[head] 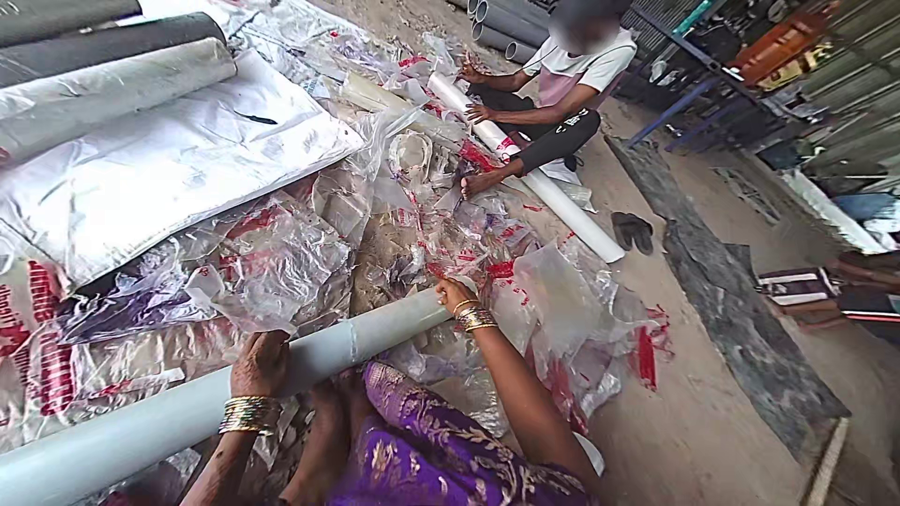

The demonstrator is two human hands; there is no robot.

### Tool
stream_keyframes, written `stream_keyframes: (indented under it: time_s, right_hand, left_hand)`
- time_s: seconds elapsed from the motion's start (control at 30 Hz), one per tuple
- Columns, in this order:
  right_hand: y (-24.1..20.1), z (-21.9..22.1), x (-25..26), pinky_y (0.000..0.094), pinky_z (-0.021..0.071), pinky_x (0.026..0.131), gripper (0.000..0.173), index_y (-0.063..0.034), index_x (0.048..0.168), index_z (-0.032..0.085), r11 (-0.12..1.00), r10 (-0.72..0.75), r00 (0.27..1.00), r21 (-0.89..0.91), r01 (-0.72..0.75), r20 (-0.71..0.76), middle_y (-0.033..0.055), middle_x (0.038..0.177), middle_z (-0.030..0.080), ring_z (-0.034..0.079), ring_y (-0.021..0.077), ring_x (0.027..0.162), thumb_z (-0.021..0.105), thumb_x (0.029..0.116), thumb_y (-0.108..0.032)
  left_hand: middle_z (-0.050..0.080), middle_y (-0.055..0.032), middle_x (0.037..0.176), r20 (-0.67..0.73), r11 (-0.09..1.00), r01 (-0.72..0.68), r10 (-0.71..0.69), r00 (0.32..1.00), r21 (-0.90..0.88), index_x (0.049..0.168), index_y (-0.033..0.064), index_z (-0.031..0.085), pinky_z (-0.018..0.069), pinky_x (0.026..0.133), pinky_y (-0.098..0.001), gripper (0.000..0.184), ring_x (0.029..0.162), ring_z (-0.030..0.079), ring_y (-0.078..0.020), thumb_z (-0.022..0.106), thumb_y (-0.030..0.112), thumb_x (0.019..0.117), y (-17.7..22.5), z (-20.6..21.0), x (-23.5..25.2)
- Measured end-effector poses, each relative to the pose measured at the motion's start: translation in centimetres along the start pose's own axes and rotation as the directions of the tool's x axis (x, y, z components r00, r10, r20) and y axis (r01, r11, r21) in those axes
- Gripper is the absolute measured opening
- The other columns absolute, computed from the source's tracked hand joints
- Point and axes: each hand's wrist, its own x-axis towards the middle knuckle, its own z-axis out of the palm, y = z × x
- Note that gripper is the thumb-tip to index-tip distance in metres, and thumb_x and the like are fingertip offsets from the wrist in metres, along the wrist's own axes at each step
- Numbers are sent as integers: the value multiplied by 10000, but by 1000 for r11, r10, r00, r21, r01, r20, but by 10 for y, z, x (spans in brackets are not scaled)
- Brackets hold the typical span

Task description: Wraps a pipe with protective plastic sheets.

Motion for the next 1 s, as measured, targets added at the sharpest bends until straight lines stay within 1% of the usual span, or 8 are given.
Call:
stream_keyframes:
  time_s: [0.2,0.33,0.43,0.53,0.63,0.7,0.8,1.0]
  right_hand:
    - [0,1,2,544,452,1080,284,7,1266,668,999,16,1000,-52,-15,16,218,1409,588,565,374,1318,614,998,-68]
    - [3,8,0,541,488,1041,295,9,1277,647,991,-73,997,-115,76,25,235,1477,513,598,395,1264,560,998,-30]
    - [8,15,-11,534,507,1006,275,25,1256,643,990,-119,992,-85,115,-44,239,1425,544,628,397,1202,558,1004,-46]
    - [2,14,-21,547,495,1015,349,24,1291,612,994,-80,996,-75,78,-25,231,1412,560,621,391,1219,633,1010,-181]
    - [-11,9,-20,555,479,1043,513,-59,1395,580,991,-85,996,-106,88,36,206,1450,551,597,378,1272,697,981,-340]
    - [-23,10,-16,552,474,1054,533,-88,1417,587,987,-117,991,-104,122,58,197,1461,547,589,372,1285,720,964,-333]
    - [-53,18,-13,521,468,1056,449,18,1295,615,984,-155,985,-78,161,76,216,1410,556,579,365,1275,743,948,-236]
    - [-74,29,-13,532,480,1045,627,0,1342,576,990,-137,984,5,138,114,244,1480,479,571,394,1275,855,848,-267]
  left_hand:
    - [690,-318,1018,6,999,32,-32,999,18,990,-101,701,516,891,-642,155,1010,673,-513,624,-28,877,-2,4,3]
    - [694,-301,1050,67,994,92,-96,993,61,1031,-88,703,509,931,-617,177,1052,669,-486,625,-19,888,1,2,8]
    - [689,-289,1094,113,979,177,-189,976,105,1073,-71,702,506,944,-611,200,1092,660,-470,610,6,914,8,-2,12]
    - [681,-281,1144,160,966,228,-246,956,122,1113,-59,694,502,951,-614,222,1130,650,-461,599,23,928,12,-5,15]
    - [673,-262,1190,185,952,271,-294,938,140,1152,-34,688,504,952,-612,245,1153,646,-441,591,41,939,15,-8,19]
    - [670,-257,1203,186,946,288,-312,932,146,1166,-27,686,505,947,-618,255,1155,647,-437,580,47,946,16,-7,20]
    - [672,-251,1200,182,948,282,-306,934,146,1155,-25,692,509,949,-606,252,1156,647,-428,574,51,946,16,-7,19]
    - [665,-256,1201,182,945,302,-321,930,123,1166,-28,689,511,944,-603,261,1144,651,-428,574,47,944,16,-9,21]
